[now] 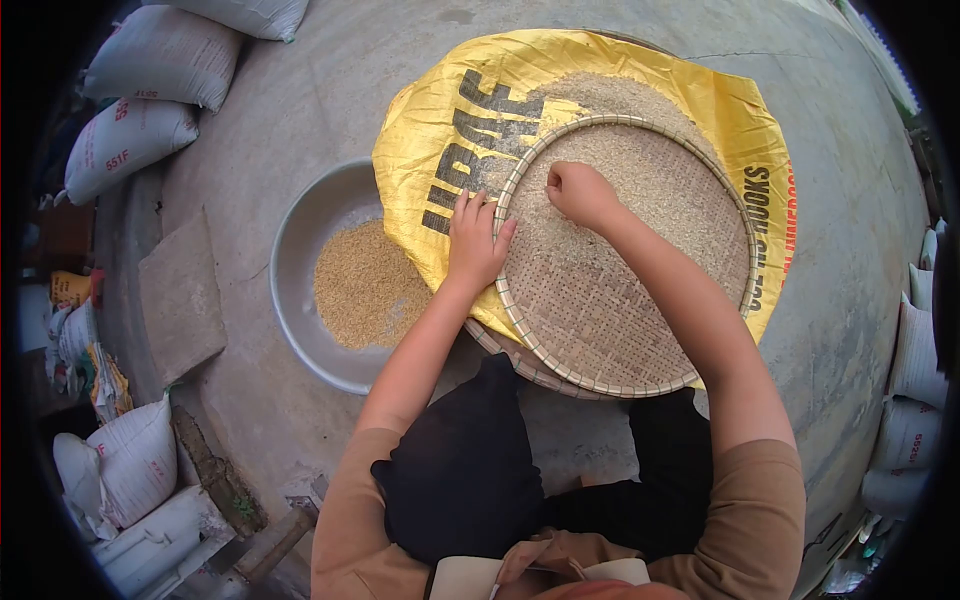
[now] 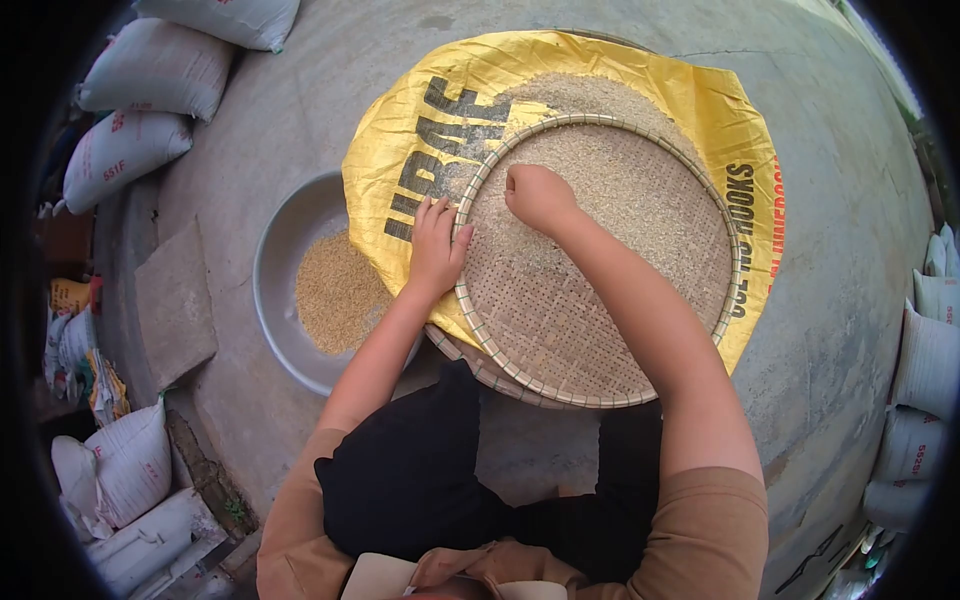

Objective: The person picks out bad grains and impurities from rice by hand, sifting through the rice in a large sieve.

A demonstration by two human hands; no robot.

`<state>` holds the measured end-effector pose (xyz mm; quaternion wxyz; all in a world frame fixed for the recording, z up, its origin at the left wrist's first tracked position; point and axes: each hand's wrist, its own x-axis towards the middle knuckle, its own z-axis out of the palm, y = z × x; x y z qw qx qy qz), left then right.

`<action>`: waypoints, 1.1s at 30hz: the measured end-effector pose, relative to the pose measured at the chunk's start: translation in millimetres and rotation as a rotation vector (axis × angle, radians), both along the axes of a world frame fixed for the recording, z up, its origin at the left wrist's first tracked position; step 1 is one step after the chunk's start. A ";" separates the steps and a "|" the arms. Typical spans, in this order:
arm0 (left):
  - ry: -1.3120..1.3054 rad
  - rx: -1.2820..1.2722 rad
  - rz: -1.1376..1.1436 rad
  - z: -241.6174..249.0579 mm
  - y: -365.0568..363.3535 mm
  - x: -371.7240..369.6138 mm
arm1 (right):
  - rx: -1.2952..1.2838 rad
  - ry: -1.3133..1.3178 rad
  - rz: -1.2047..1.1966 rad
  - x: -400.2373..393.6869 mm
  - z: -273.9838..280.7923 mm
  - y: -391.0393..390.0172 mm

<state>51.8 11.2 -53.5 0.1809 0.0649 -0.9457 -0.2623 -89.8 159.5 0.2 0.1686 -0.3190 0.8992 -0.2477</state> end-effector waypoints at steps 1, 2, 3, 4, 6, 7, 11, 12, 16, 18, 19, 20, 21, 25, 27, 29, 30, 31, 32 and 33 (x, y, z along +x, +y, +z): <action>-0.004 0.004 -0.001 -0.2 0.1 0.1 | -0.027 -0.039 -0.024 3.0 13.5 -7.8; 0.002 0.006 -0.002 -1.3 -0.2 1.2 | -0.055 -0.075 -0.050 5.7 27.2 -16.3; -0.004 -0.004 -0.016 -3.0 -1.1 1.3 | -0.247 -0.405 0.005 11.0 42.9 -27.0; -0.005 -0.015 -0.028 -1.2 -1.4 -1.3 | -0.438 -0.733 0.069 15.6 56.8 -36.0; 0.016 0.008 -0.031 3.3 -0.2 -1.1 | -0.551 -0.757 0.146 21.7 74.7 -42.4; 0.029 0.030 -0.042 6.5 0.1 -0.7 | -0.669 -0.786 0.217 22.5 79.7 -44.3; 0.004 -0.010 0.010 3.1 2.0 1.1 | -0.251 -0.337 0.104 1.2 36.0 -13.4; 0.001 -0.008 0.007 2.6 2.4 1.3 | -0.139 -0.239 0.074 0.3 23.6 -2.4; 0.006 -0.003 0.022 2.2 2.6 0.7 | -0.023 0.013 0.038 -0.9 -9.1 20.7; 0.000 -0.009 0.029 2.7 2.3 0.6 | -0.029 -0.012 0.078 -7.3 -14.4 20.3; 0.007 -0.008 0.027 2.7 2.7 0.3 | -0.034 -0.037 0.110 -9.1 -15.1 18.9; 0.014 -0.007 0.022 2.9 2.7 0.3 | -0.035 -0.039 0.111 -9.6 -16.4 17.3; 0.012 -0.007 0.019 3.2 2.4 0.4 | 0.020 -0.050 0.121 -8.9 -15.2 15.1; 0.023 -0.010 0.016 3.2 2.8 -0.4 | 0.142 0.012 0.081 1.7 -15.0 10.5; 0.012 -0.010 0.017 2.5 2.7 0.2 | 0.153 0.004 0.068 3.8 -15.5 8.7; 0.006 -0.004 0.021 2.5 2.6 0.1 | 0.163 0.001 0.059 4.4 -15.4 6.7; 0.006 -0.004 0.024 2.5 2.5 0.2 | 0.167 0.015 0.070 4.7 -16.1 6.5; 0.007 -0.008 0.023 2.5 2.5 0.2 | 0.171 0.028 0.081 4.7 -16.7 6.2; 0.007 -0.012 0.021 2.6 2.5 0.3 | 0.171 0.028 0.082 4.5 -17.3 6.1; 0.007 -0.012 0.021 3.6 2.7 0.5 | 0.180 0.030 0.085 4.6 -15.3 5.9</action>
